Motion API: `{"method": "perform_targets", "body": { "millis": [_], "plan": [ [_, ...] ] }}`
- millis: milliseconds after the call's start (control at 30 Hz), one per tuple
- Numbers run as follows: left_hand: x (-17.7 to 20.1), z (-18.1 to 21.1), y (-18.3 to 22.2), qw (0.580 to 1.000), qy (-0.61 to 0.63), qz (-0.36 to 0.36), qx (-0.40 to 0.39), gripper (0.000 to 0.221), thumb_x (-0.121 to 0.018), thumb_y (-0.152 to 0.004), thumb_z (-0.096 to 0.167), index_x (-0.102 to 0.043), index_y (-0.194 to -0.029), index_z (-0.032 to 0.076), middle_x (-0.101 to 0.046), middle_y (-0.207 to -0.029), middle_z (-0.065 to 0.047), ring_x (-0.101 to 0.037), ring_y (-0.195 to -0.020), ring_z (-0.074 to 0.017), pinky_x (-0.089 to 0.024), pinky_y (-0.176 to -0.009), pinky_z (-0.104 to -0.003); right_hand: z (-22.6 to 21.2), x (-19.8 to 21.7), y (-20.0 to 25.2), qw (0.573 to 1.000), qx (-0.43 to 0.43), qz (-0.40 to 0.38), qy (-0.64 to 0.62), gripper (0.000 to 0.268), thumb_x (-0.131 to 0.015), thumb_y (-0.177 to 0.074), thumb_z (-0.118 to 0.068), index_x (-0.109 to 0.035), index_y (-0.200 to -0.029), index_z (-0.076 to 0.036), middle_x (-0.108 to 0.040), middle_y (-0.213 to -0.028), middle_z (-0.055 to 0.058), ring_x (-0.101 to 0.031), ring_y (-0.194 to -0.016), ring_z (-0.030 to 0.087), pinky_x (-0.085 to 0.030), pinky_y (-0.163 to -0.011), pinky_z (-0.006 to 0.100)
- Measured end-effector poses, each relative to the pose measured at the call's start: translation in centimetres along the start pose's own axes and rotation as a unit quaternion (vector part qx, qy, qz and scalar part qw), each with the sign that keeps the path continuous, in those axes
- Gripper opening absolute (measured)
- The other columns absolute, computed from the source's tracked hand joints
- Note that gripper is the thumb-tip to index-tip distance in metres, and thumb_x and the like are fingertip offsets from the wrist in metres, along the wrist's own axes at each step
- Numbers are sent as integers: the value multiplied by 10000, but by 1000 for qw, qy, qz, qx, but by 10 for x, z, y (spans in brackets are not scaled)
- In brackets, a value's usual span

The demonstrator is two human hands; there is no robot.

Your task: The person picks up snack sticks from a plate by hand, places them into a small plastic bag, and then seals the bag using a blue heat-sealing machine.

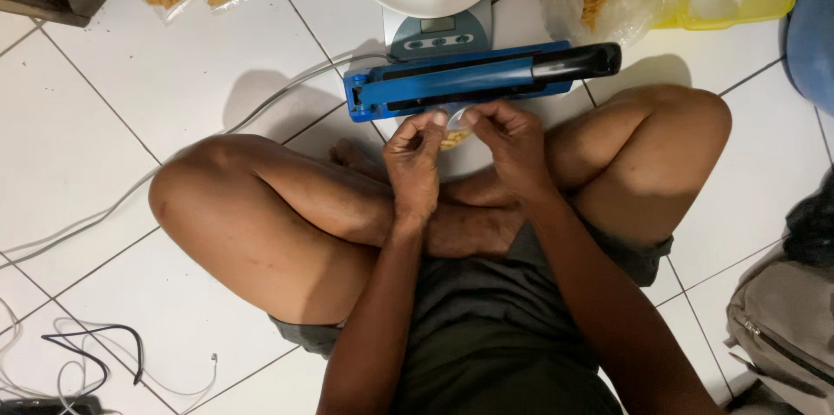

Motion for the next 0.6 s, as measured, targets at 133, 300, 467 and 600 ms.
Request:
{"method": "perform_targets", "body": {
  "millis": [133, 300, 467, 600],
  "plan": [
    [-4, 3, -1, 1000, 2, 24, -9, 125, -730, -915, 206, -764, -892, 88, -632, -663, 3, -515, -685, -36, -480, -617, -194, -21, -5, 0, 999, -24, -13, 44, 134, -694, -963, -163, -730, -927, -39, -680, -744, 29, -588, -724, 58, -510, -708, 216],
    [0, -21, -3, 999, 13, 42, 5, 169, -737, -911, 252, -753, -902, 84, -643, -673, -16, -521, -660, -55, -472, -616, -209, -8, -5, -12, 996, -9, 10, 83, 136, -712, -957, -191, -741, -932, -61, -647, -694, 23, -553, -733, 45, -476, -700, 202],
    [-6, -30, 0, 996, 47, 56, 50, 109, -736, -900, 195, -753, -871, 91, -623, -661, 10, -499, -653, -40, -434, -607, -184, -12, -11, -16, 994, -26, 19, 102, 148, -686, -973, -228, -738, -908, -105, -645, -702, -9, -537, -715, 43, -445, -699, 189],
    [-6, -33, -12, 996, 41, 70, 47, 106, -750, -887, 189, -758, -847, 92, -625, -635, 8, -509, -623, -38, -419, -587, -174, -45, 2, -10, 955, 49, -34, 291, 284, -525, -1064, -273, -696, -1068, -46, -705, -873, 130, -708, -819, 232, -542, -763, 356]
  ]
}}
Point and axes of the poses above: each hand's wrist, its own y-axis away from the middle knuckle, its own x-axis out of the back of the hand, z = x × y, the point moved 4 cm from there along -y, towards the middle knuckle
